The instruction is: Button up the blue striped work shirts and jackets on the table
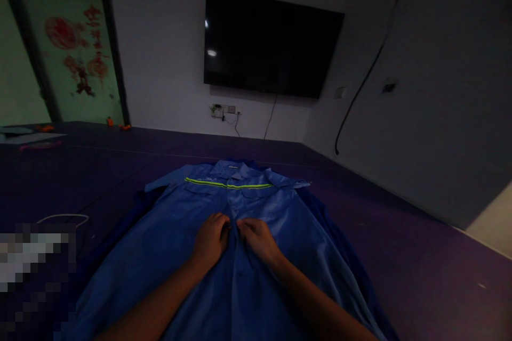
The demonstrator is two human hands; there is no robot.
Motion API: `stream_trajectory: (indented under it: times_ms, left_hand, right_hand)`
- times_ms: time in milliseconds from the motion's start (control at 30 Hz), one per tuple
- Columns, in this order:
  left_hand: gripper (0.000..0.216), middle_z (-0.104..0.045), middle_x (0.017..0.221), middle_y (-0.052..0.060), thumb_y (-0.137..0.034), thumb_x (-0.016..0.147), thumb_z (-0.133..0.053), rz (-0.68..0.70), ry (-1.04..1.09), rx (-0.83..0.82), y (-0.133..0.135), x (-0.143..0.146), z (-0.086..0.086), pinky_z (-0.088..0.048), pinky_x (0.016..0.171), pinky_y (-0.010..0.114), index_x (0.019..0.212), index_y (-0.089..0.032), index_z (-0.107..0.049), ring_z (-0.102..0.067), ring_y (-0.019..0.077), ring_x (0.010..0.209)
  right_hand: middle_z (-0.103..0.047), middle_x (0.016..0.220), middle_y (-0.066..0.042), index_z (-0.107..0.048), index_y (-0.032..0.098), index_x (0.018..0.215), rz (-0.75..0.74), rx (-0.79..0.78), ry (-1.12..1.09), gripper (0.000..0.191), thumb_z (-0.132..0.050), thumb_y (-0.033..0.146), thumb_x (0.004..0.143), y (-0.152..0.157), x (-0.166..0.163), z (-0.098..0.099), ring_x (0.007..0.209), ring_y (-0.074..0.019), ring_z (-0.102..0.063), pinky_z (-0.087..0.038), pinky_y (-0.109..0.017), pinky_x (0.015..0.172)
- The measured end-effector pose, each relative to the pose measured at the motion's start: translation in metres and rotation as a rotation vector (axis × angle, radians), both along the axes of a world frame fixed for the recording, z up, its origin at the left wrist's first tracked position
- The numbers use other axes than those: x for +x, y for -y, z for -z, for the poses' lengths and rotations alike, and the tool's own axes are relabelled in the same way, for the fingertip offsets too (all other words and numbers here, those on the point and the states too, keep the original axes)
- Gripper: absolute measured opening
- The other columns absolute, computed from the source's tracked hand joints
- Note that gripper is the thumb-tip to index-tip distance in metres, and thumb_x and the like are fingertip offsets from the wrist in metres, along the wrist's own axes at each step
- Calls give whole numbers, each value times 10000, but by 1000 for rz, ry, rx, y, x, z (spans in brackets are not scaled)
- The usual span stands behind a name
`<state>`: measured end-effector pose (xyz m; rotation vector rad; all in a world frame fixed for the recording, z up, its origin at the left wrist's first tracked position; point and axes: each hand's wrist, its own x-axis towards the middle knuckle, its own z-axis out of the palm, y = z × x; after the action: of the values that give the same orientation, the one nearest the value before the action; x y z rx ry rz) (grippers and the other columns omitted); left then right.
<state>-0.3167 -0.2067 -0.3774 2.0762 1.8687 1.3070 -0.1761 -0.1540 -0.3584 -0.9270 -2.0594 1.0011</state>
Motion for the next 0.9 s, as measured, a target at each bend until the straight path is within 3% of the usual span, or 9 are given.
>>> stream_trajectory:
  times_ms: [133,267,400,600,900]
  left_hand:
    - [109,-590,791,47,-138,760,-457,-20,28,-6,-1,0,0,-403,721,297,761,-178,-558,-539,183,796]
    - [105,-587,790,43,-124,755,-459,-13,41,-23,-1,1,-1,-402,724,293,757,-175,-551,-537,177,796]
    - [106,-584,785,39,-127,755,-453,11,57,-45,-1,1,0,-404,714,286,750,-174,-548,-537,171,785]
    - [169,-571,718,37,-86,729,-402,52,145,-37,-2,0,0,-413,673,271,684,-164,-545,-539,162,728]
    - [179,-597,662,23,-104,687,-440,66,295,-20,-2,-1,-5,-412,616,231,620,-155,-598,-556,132,649]
  right_hand:
    - [-453,496,33,-535,156,584,8,12,14,328,-412,362,807,-3,1,3,468,-87,-429,-308,-201,462]
    - [-579,624,3,-591,159,708,-3,23,-22,159,-454,230,743,-4,0,7,569,-111,-528,-385,-208,543]
    - [-579,595,16,-595,157,697,44,-3,20,123,-476,132,676,-8,-4,6,541,-97,-532,-389,-191,522]
    - [-566,541,33,-599,155,668,147,-46,213,52,-619,173,624,-11,-13,0,473,-88,-515,-359,-184,461]
    - [-587,604,15,-608,159,699,119,-14,131,58,-583,167,647,-12,-7,15,533,-100,-533,-389,-196,507]
